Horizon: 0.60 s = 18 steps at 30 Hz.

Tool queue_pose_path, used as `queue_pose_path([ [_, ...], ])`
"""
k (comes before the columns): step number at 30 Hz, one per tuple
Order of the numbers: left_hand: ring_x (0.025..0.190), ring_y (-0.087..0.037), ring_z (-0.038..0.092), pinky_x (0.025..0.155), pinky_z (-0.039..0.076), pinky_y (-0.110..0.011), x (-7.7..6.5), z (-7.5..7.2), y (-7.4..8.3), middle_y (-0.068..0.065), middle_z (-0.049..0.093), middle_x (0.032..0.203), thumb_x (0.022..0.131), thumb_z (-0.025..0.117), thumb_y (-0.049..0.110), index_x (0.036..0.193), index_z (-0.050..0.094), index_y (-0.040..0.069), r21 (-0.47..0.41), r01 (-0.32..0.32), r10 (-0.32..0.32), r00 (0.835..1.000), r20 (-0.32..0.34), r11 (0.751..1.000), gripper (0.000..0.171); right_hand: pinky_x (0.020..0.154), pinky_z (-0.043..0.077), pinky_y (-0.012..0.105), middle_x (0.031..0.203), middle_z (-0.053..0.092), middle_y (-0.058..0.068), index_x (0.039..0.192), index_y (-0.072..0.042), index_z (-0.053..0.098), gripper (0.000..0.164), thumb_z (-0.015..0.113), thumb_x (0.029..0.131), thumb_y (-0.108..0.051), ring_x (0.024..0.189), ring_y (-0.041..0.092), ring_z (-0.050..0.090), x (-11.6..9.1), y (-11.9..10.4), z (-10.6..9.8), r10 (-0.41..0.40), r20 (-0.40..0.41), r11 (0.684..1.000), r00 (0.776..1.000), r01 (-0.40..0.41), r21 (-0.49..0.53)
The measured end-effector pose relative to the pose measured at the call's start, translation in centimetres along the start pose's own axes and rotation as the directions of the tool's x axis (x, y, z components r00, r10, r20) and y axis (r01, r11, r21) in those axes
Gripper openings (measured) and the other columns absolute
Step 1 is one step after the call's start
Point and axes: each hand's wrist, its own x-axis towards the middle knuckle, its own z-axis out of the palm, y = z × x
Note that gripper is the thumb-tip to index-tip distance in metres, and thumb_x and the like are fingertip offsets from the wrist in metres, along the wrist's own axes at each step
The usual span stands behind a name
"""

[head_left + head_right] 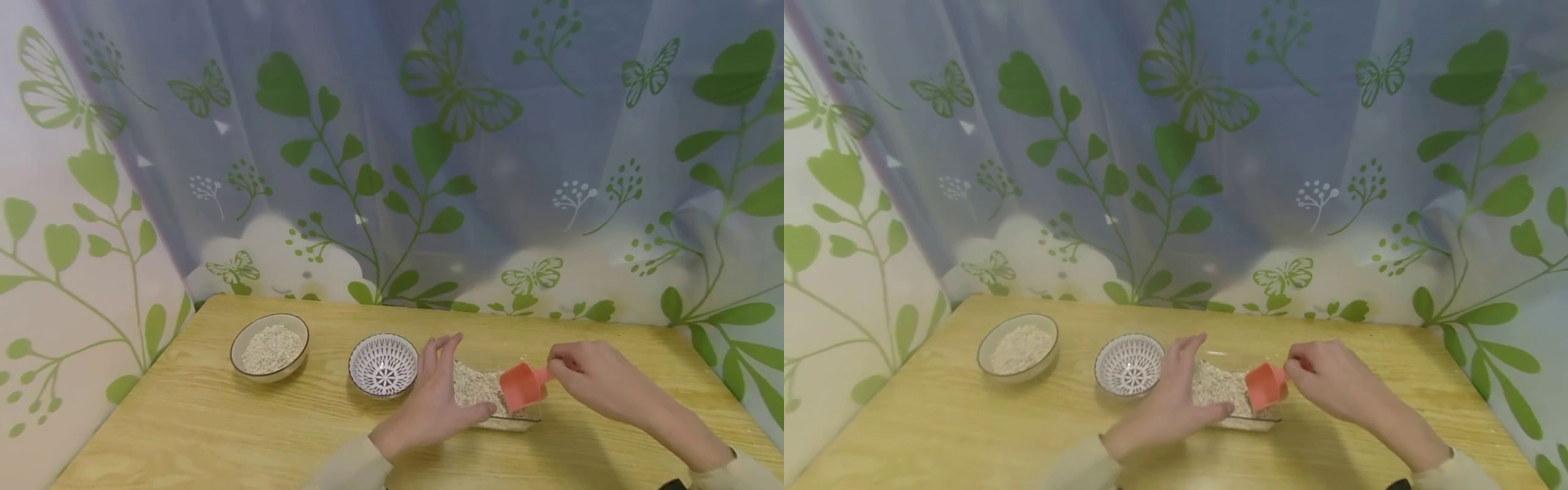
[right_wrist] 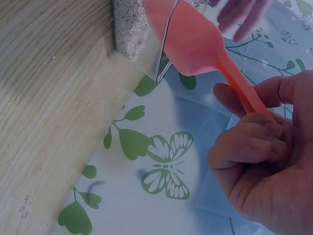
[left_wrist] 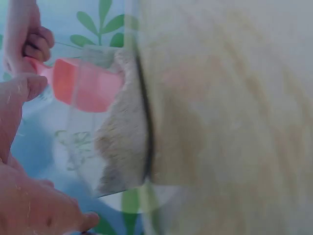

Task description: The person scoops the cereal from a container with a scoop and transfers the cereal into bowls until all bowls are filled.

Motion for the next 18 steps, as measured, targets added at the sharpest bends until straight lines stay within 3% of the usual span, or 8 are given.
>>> queue_pose_path([
  [4,0.152,-0.041,0.026,0.112,0.043,-0.063,0.2,1.0,-0.3,-0.015,0.013,0.167,0.076,0.086,0.049,0.165,0.01,0.019,-0.038,0.099,-0.099,0.995,0.01,0.994,0.122,0.051,0.025,0.021,0.055,0.029,-0.014,0.076,-0.026,0.063,0.028,0.053,0.099,-0.014,0.051,0.002,0.022,-0.4,-0.8,0.1,-0.033,-0.021,0.998,0.999,0.032,-0.06],
  [8,0.151,-0.047,0.024,0.112,0.043,-0.062,0.3,1.8,-0.5,-0.022,0.012,0.166,0.071,0.091,0.051,0.166,0.005,0.015,-0.046,0.194,-0.193,0.981,0.032,0.98,0.133,0.051,0.027,0.021,0.056,0.04,-0.015,0.07,-0.026,0.055,0.029,0.057,0.097,-0.018,0.052,0.002,0.029,-0.7,-2.4,0.1,-0.061,-0.05,0.983,0.997,0.051,-0.176],
  [11,0.147,-0.048,0.033,0.112,0.044,-0.061,0.4,2.0,-0.8,-0.025,0.02,0.163,0.069,0.091,0.054,0.166,0.002,0.014,-0.044,0.222,-0.221,0.975,0.038,0.974,0.138,0.051,0.025,0.021,0.056,0.04,-0.014,0.065,-0.024,0.048,0.033,0.059,0.096,-0.019,0.052,0.003,0.028,-0.5,-3.5,0.1,-0.073,-0.069,0.973,0.995,0.056,-0.224],
  [14,0.146,-0.049,0.034,0.112,0.043,-0.062,0.5,2.0,-1.0,-0.025,0.024,0.161,0.068,0.091,0.056,0.166,-0.001,0.015,-0.055,0.226,-0.223,0.973,0.053,0.973,0.141,0.049,0.021,0.02,0.054,0.03,-0.012,0.061,-0.022,0.042,0.038,0.059,0.094,-0.016,0.051,0.004,0.021,-0.2,-4.0,0.2,-0.077,-0.089,0.971,0.993,0.055,-0.232],
  [18,0.151,-0.048,0.028,0.115,0.04,-0.063,0.7,2.1,-1.0,-0.025,0.022,0.165,0.066,0.092,0.057,0.166,-0.002,0.018,-0.076,0.23,-0.225,0.972,0.069,0.97,0.143,0.048,0.021,0.02,0.054,0.024,-0.011,0.057,-0.022,0.034,0.041,0.057,0.09,-0.011,0.05,0.005,0.018,0.2,-4.4,0.4,-0.048,-0.079,0.981,0.996,0.032,-0.191],
])
